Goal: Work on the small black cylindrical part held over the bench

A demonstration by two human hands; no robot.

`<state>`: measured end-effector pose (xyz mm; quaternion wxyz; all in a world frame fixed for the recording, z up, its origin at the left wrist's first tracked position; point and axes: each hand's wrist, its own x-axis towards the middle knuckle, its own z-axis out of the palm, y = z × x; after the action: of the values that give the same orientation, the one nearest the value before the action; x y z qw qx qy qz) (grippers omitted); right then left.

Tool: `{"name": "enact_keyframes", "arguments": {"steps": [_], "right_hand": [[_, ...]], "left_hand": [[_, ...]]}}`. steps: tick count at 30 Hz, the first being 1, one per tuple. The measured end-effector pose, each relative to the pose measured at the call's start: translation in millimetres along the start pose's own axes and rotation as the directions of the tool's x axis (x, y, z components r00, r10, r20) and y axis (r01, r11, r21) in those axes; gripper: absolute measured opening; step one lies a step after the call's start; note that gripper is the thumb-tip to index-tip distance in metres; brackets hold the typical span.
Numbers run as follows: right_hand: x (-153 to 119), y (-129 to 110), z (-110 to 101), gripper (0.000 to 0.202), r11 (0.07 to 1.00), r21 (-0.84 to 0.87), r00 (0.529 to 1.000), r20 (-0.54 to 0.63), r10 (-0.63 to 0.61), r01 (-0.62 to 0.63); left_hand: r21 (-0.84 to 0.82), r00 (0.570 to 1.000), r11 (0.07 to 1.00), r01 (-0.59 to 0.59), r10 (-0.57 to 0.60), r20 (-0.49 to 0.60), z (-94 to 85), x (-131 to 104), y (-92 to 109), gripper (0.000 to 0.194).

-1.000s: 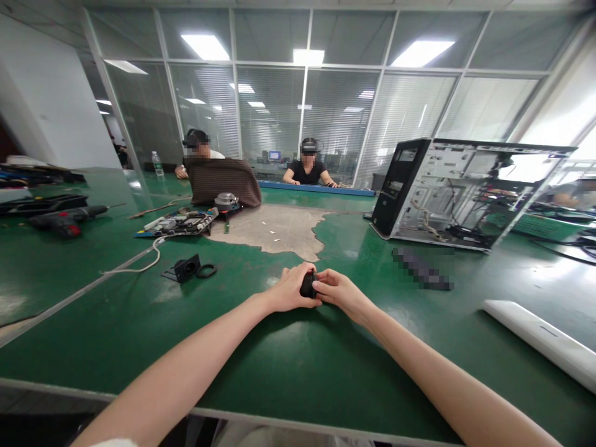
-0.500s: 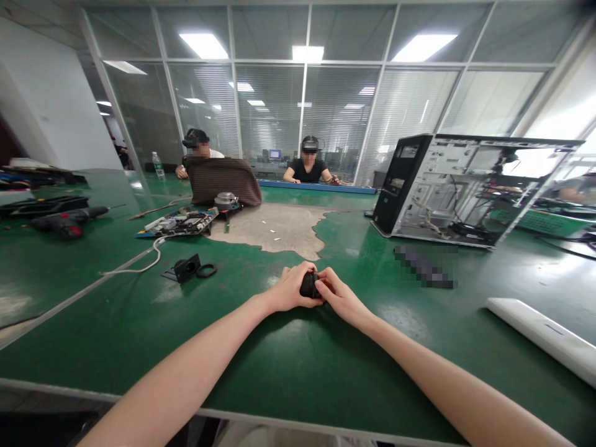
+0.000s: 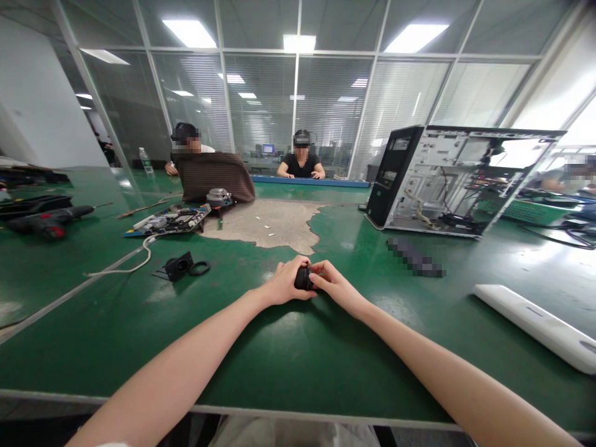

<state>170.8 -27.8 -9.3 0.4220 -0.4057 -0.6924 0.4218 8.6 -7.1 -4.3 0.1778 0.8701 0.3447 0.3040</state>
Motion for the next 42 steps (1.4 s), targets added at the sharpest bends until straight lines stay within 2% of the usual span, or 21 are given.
{"name": "enact_keyframes", "arguments": {"steps": [2, 5, 8, 12, 17, 23, 28, 31, 34, 38, 42], "right_hand": [[-1.5, 0.1, -1.2, 0.021, 1.000, -0.005, 0.999, 0.033, 0.008, -0.008], [-6.6, -3.0, -1.7, 0.021, 0.998, -0.025, 0.995, 0.076, -0.058, 0.060], [-9.5, -5.9, -0.5, 0.021, 0.995, -0.025, 0.994, 0.063, -0.091, 0.093], [-5.7, -5.0, 0.8, 0.019, 0.999, 0.006, 0.999, -0.002, -0.045, 0.045], [-2.4, -4.1, -1.6, 0.025, 0.995, 0.081, 0.998, 0.017, 0.056, -0.057], [-9.5, -11.5, -3.5, 0.024, 0.996, 0.051, 0.996, 0.064, -0.070, 0.066], [-9.4, -16.1, -1.7, 0.019, 0.999, 0.040, 0.999, 0.029, -0.014, 0.013], [-5.7, -12.7, -1.5, 0.023, 0.998, 0.057, 1.000, -0.001, 0.008, -0.008], [-4.3, -9.8, -2.5, 0.024, 0.995, 0.086, 0.999, 0.012, 0.048, -0.049], [-7.3, -12.6, -3.2, 0.026, 0.995, 0.104, 0.998, 0.066, -0.004, -0.003], [-8.1, -15.7, -1.5, 0.024, 0.992, 0.124, 0.999, 0.050, 0.003, -0.009]], "left_hand": [[0.004, 1.000, 1.000, -0.004, 0.004, -0.004, 0.2, -0.6, 0.4, 0.056], [0.011, 1.000, 1.000, 0.007, -0.007, -0.005, 0.1, -1.4, 1.9, 0.054], [0.017, 1.000, 1.000, 0.010, -0.010, -0.014, -0.3, -1.4, 3.6, 0.053], [0.030, 1.000, 1.000, 0.008, -0.008, -0.008, -1.3, -0.8, 4.6, 0.054], [0.047, 1.000, 0.999, -0.006, 0.006, 0.009, -3.1, -1.0, 5.1, 0.053], [0.057, 1.000, 0.998, -0.001, 0.000, 0.006, -3.0, -2.1, 6.7, 0.052], [0.066, 1.000, 0.998, -0.020, 0.021, -0.002, -1.7, -1.4, 5.1, 0.054], [0.061, 1.000, 0.998, -0.011, 0.011, 0.003, -1.9, -1.0, 4.6, 0.054], [0.054, 1.000, 0.998, -0.010, 0.010, 0.006, -2.6, -1.3, 5.0, 0.055], [0.045, 1.000, 0.999, 0.002, -0.002, 0.007, -2.9, -2.3, 6.1, 0.054], [0.047, 1.000, 0.999, 0.009, -0.009, 0.006, -2.4, -2.5, 6.4, 0.054]]}}
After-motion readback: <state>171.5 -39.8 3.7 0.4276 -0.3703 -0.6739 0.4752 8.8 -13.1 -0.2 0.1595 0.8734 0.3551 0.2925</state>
